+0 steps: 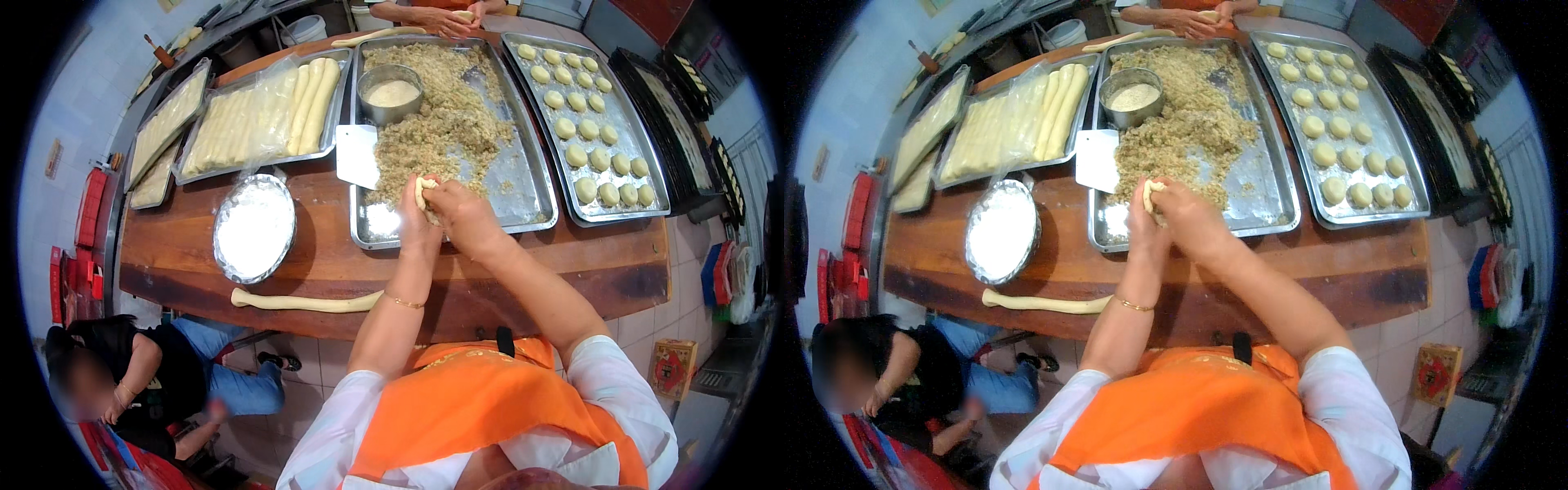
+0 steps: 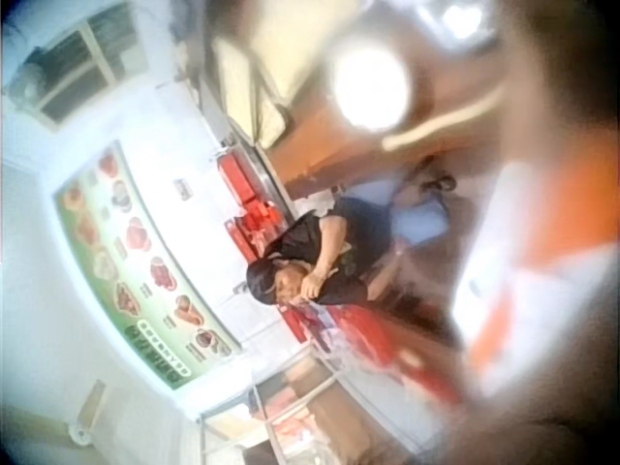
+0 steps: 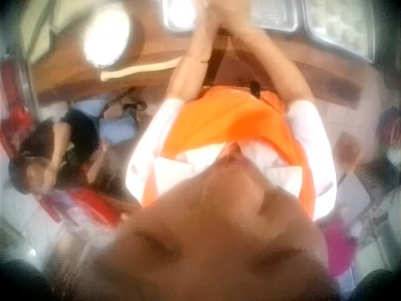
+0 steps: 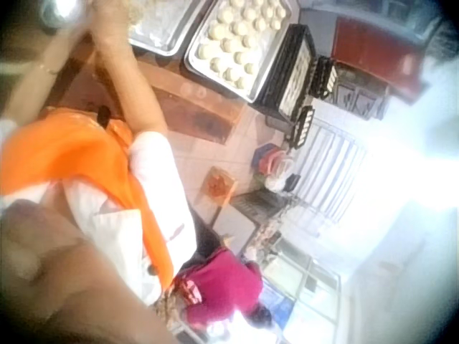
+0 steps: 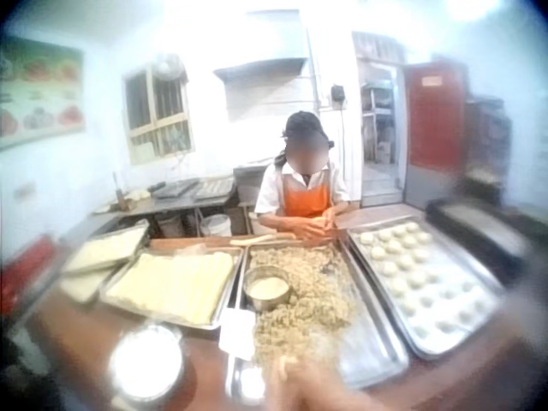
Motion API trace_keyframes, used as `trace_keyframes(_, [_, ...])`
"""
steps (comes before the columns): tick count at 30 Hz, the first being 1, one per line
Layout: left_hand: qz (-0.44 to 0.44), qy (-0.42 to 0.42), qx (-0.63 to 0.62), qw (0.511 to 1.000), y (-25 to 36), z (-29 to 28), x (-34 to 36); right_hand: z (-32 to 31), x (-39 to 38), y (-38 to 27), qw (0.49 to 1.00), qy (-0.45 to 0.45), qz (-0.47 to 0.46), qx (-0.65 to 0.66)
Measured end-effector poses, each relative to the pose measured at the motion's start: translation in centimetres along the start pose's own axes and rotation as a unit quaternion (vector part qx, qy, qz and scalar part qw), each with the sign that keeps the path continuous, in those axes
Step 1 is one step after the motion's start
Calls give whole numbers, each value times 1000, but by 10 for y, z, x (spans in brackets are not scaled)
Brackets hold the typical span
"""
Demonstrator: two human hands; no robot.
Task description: The person fills small pieces of dough with a mixture by hand and rolls them into balls.
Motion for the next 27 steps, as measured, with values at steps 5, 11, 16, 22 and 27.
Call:
trace_keyframes(5, [-22, 96, -79, 992, 0, 2, -5, -26, 17, -2, 993, -19, 64, 98])
trace_keyframes(11, [4, 83, -70, 994, -8, 6, -12, 3, 4, 25, 921, -207, 182, 274])
trace_keyframes(16, [-22, -23, -51, 998, 5, 19, -20, 0, 7, 29, 917, -149, 241, 282])
trace_keyframes(22, [-50, 107, -156, 981, -5, 32, -17, 5, 17, 10, 919, -71, 125, 368])
trace_keyframes(27, [-12, 80, -201, 976, 13, 24, 7, -8, 40, 38, 971, 58, -160, -167])
Point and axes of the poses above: each hand's wrist, its own x-axis towards the middle knuckle, its own z-axis out of the palm, y = z × x, the point moved 1 cm from there along x, towards the middle knuckle, and after that the axes turned 12 degrees about z, right-handed, at the moved point
